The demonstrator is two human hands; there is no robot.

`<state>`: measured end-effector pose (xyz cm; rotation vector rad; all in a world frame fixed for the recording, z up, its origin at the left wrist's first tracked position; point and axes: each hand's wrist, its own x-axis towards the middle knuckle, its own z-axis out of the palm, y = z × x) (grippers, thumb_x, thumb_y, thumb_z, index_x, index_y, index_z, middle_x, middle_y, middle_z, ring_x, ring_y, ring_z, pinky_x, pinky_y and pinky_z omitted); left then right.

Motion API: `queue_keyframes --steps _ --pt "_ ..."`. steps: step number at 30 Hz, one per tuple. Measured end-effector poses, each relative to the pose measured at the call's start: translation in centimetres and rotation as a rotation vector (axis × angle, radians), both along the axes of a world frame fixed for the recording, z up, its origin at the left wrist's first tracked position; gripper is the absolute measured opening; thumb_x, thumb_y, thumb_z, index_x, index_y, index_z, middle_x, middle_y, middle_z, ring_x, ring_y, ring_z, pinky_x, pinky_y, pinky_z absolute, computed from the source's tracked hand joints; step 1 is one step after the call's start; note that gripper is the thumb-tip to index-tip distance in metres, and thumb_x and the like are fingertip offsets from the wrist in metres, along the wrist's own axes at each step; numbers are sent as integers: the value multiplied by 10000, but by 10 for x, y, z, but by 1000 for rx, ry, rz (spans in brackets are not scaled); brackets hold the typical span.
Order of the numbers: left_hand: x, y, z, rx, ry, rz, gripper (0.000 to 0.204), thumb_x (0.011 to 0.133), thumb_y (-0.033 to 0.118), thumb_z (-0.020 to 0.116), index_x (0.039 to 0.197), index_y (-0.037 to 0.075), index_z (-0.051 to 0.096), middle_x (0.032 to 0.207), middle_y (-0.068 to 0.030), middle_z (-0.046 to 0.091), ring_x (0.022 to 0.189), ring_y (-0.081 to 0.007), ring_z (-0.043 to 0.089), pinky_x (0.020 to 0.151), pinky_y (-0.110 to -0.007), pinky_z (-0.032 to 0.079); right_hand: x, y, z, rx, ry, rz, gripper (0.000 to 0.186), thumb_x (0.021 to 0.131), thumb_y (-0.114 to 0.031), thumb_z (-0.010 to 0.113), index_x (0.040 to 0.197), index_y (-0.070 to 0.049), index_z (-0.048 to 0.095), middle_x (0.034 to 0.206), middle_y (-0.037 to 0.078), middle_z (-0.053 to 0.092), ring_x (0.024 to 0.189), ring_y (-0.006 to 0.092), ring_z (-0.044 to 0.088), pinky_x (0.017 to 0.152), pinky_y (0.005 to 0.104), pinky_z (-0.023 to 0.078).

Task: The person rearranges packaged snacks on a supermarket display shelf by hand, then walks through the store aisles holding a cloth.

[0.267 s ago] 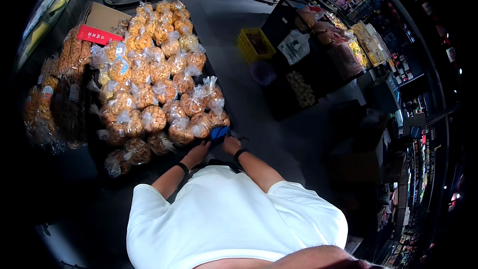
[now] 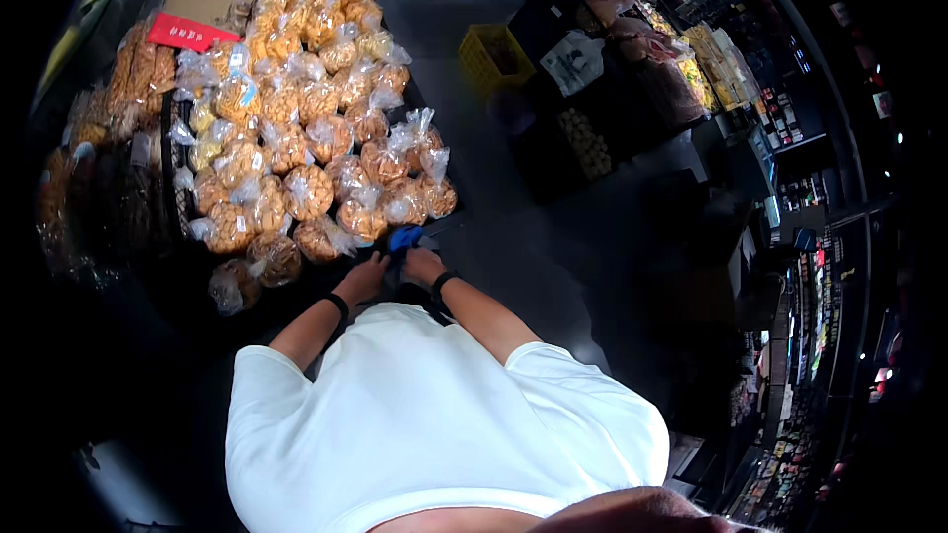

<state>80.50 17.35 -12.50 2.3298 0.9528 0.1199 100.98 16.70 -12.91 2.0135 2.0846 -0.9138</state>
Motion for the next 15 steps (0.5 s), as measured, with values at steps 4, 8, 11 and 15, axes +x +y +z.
queue_keyframes --steps 4,8,11,15 --pt "-53 -18 -16 -113 88 -5 425 810 74 584 1210 8 457 1184 -291 513 934 -441 634 749 -474 552 -69 -13 2 -9 22 72 583 797 -289 626 1249 57 503 1061 275 642 976 432 626 849 493 512" --pt "-98 -52 -8 -52 -7 226 434 801 96 613 1196 7 454 1222 -333 471 985 -476 600 784 -500 535 -115 -15 -23 -7 41 276 580 789 -313 636 1249 25 534 1117 256 635 1007 410 624 871 483 507" --pt "-125 -50 19 -220 -40 490 456 794 110 640 1183 -3 432 1178 -356 456 963 -510 581 805 -523 521 -152 -7 -14 -93 51 361 554 790 -330 636 1221 9 563 1123 253 637 1001 408 625 871 487 502" --pt "-148 -58 26 -158 -45 616 458 797 91 647 1180 -9 417 1150 -353 458 943 -518 577 804 -527 518 -181 -9 15 -203 56 412 548 811 -363 616 1227 -9 571 1116 244 647 1039 393 623 887 472 498"
